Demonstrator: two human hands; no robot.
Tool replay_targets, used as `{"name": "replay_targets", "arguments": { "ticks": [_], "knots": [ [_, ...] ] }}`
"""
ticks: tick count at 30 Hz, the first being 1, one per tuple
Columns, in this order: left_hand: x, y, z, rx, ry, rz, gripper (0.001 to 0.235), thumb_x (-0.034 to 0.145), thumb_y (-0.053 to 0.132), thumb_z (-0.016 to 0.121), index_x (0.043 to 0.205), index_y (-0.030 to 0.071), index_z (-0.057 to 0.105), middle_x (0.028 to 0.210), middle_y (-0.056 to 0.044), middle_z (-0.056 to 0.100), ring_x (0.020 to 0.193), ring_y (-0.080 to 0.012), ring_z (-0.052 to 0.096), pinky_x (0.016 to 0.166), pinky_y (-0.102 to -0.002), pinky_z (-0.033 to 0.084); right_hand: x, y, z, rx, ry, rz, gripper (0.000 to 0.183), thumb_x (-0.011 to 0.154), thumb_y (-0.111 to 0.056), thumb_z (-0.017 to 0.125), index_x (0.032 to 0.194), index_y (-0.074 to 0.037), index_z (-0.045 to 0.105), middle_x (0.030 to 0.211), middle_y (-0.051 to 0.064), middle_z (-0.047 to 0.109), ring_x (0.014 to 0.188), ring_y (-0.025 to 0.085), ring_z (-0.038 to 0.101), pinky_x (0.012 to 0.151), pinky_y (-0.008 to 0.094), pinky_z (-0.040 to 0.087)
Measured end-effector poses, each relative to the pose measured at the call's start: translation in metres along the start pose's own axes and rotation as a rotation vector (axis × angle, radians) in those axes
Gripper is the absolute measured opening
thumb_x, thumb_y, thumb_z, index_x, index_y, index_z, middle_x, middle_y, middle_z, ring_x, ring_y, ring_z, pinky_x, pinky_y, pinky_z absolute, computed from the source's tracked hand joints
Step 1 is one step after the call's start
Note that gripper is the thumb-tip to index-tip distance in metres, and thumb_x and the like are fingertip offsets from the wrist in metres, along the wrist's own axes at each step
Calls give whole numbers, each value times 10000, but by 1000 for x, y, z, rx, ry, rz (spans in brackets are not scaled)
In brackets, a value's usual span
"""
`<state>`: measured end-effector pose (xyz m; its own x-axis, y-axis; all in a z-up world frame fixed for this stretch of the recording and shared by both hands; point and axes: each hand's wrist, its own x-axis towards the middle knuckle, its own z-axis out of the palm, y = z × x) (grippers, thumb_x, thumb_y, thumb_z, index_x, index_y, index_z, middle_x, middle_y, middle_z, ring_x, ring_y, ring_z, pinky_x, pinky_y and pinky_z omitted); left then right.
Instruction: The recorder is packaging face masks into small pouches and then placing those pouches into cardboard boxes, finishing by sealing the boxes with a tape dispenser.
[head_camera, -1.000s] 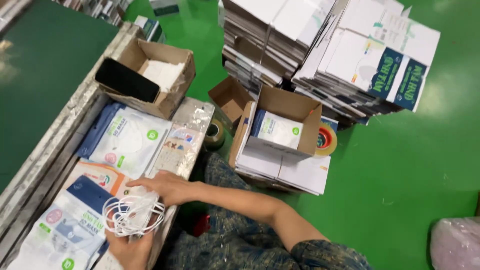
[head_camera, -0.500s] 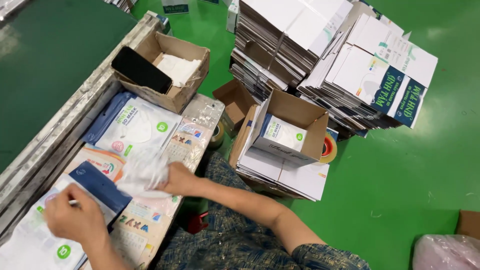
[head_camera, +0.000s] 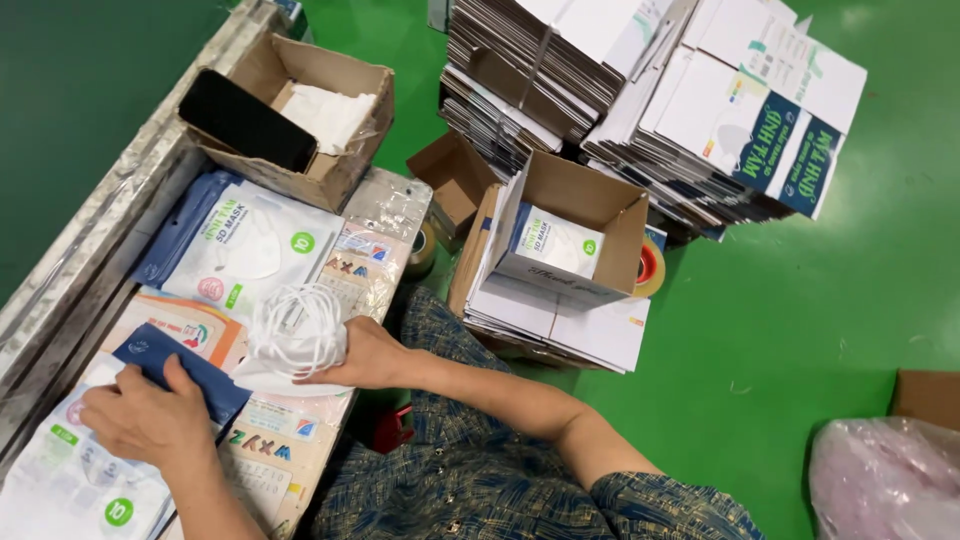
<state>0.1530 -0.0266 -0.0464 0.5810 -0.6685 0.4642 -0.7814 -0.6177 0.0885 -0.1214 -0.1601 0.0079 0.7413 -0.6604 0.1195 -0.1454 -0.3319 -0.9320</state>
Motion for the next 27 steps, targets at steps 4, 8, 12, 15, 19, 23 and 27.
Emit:
{"name": "replay_targets", "arguments": {
  "ticks": [4,8,12,15,19,23,27],
  "knots": [
    [-1,-13,11,-34,18,23,242,906,235,742,1034,35,698,1033,-150,533,1089,-363,531,878,-492,450,2,-6,-1,9,-13,3,565,812,-518,795,1107,-37,751,1011,138,781,940,260,769,887,341,597],
    [1,-33,26,76,1,109,192,910,225,709,985,48,711,952,-142,539,997,-351,580,778,-474,453,-1,-8,-4,8,-10,66,588,786,-541,792,1054,-19,753,903,157,776,857,277,772,839,355,605],
    [15,-48,47,254,-62,196,224,914,271,678,885,53,719,897,-148,594,866,-333,625,687,-455,458,-3,-17,-11,35,36,102,611,781,-555,784,1029,3,747,871,171,771,814,276,774,805,357,619],
    [29,-64,66,377,-147,228,287,933,281,629,814,45,741,878,-176,678,794,-326,664,693,-435,490,-5,-22,-15,92,101,49,641,783,-564,777,1035,23,725,886,180,769,802,275,766,801,359,615],
    [36,-44,59,426,-216,267,426,1004,363,628,826,5,775,846,-204,720,832,-342,698,753,-434,525,-15,-23,-15,121,120,74,675,771,-577,777,1038,36,683,883,183,761,785,283,762,779,361,618],
    [44,-35,63,524,-164,240,562,1033,471,670,768,-11,787,796,-210,720,806,-347,719,723,-431,554,-30,-32,-15,130,160,10,667,770,-581,767,1038,22,672,892,163,759,817,280,763,800,357,607],
    [61,-69,103,487,-195,208,493,985,367,648,732,-35,781,727,-234,723,701,-356,731,659,-419,574,-46,-36,-18,118,214,-47,668,772,-578,773,1053,19,670,912,164,760,857,287,759,831,357,594]
  ]
}}
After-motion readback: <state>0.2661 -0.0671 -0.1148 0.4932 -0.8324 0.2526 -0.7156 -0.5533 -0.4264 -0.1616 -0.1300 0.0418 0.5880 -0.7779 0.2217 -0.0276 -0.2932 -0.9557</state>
